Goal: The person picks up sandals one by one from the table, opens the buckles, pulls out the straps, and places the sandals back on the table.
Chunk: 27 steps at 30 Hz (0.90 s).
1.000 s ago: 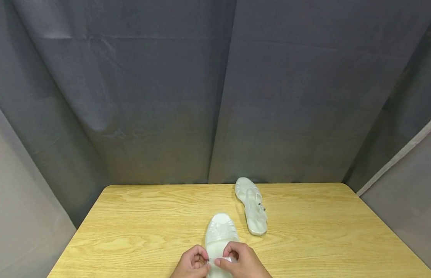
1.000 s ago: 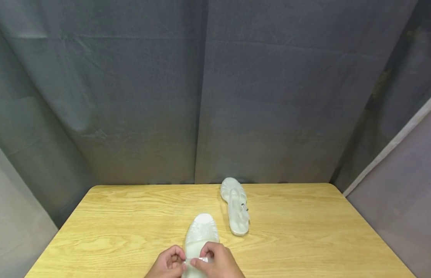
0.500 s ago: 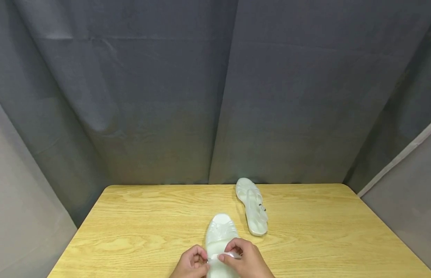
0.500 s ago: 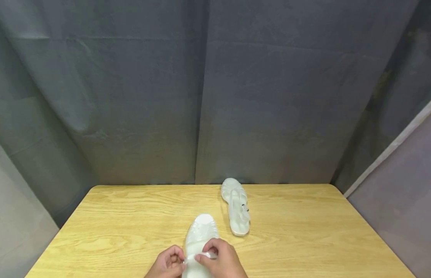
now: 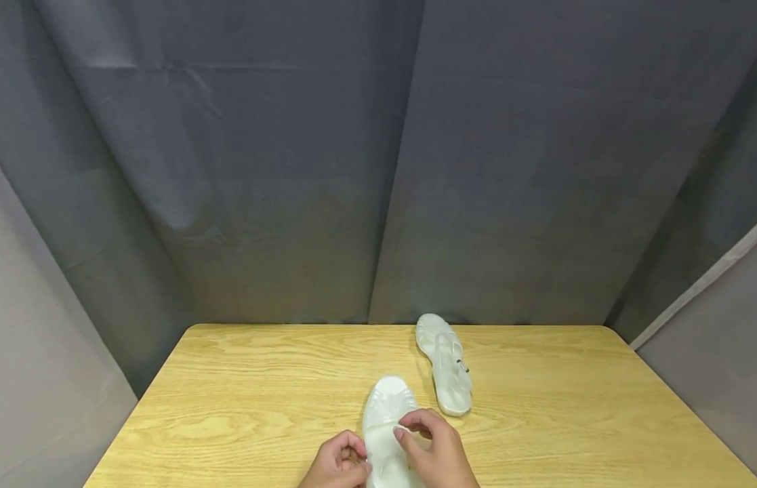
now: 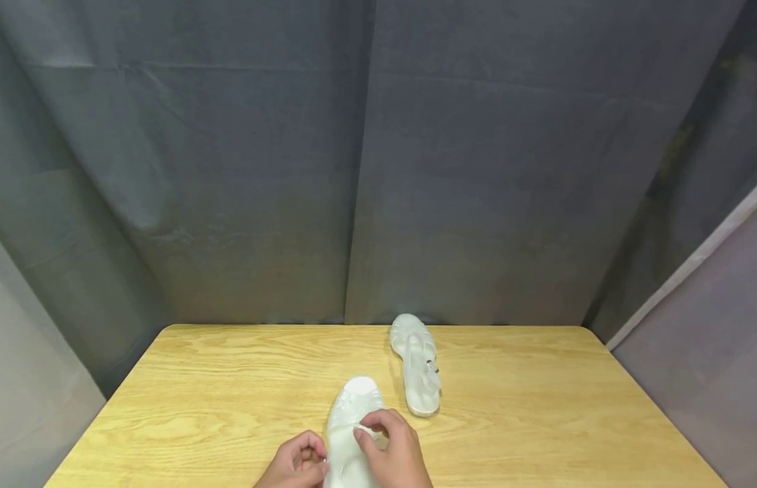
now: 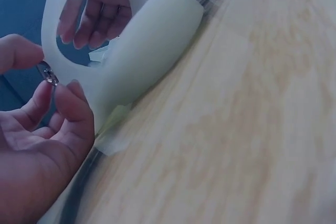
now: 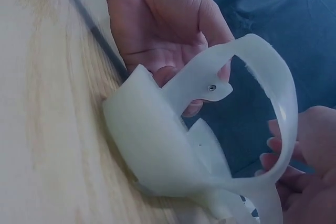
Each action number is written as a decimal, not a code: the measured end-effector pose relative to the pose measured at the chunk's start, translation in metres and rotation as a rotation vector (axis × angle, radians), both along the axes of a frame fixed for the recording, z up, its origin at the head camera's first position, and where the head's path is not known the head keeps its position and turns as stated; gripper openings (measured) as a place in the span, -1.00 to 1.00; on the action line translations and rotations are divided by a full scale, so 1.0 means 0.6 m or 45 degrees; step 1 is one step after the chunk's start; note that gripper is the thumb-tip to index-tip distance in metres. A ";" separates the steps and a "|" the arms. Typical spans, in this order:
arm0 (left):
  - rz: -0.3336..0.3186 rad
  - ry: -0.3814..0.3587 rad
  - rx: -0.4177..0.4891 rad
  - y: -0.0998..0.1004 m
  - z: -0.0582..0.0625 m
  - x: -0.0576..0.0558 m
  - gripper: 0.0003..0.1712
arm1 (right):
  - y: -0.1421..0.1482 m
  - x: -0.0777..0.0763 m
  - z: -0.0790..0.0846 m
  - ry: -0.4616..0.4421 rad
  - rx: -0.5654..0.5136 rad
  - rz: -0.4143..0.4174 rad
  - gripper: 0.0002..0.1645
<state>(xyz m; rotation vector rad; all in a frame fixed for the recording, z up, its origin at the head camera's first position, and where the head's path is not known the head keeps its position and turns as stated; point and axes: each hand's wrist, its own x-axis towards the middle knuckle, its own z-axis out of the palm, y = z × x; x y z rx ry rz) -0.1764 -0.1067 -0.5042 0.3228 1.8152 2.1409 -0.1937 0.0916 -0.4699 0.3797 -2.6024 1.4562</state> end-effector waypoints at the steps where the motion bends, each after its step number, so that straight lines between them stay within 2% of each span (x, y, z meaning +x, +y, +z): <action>1: -0.001 -0.008 0.006 0.000 0.000 0.000 -0.84 | -0.001 0.001 0.001 0.006 -0.010 -0.023 -0.82; 5: 0.002 -0.030 0.006 0.001 0.000 0.000 -0.84 | -0.004 0.002 0.003 -0.012 -0.037 -0.112 -0.91; 10: 0.023 -0.042 -0.032 0.002 0.002 0.001 -0.85 | -0.006 0.001 -0.003 0.061 -0.061 -0.238 -0.96; 13: 0.028 -0.039 -0.065 0.002 0.004 0.001 -0.86 | -0.003 0.002 -0.008 0.050 -0.102 -0.330 -0.96; 19: 0.038 -0.045 -0.121 -0.002 0.002 0.003 -0.81 | 0.015 0.006 -0.021 -0.117 -0.238 -0.449 -0.87; 23: 0.069 -0.066 -0.183 -0.005 0.001 0.004 -0.80 | 0.033 0.011 -0.028 -0.300 -0.233 -0.453 -0.69; 27: 0.078 -0.029 -0.258 -0.003 0.003 0.006 -0.79 | 0.045 0.021 -0.042 -0.520 -0.334 -0.400 -0.50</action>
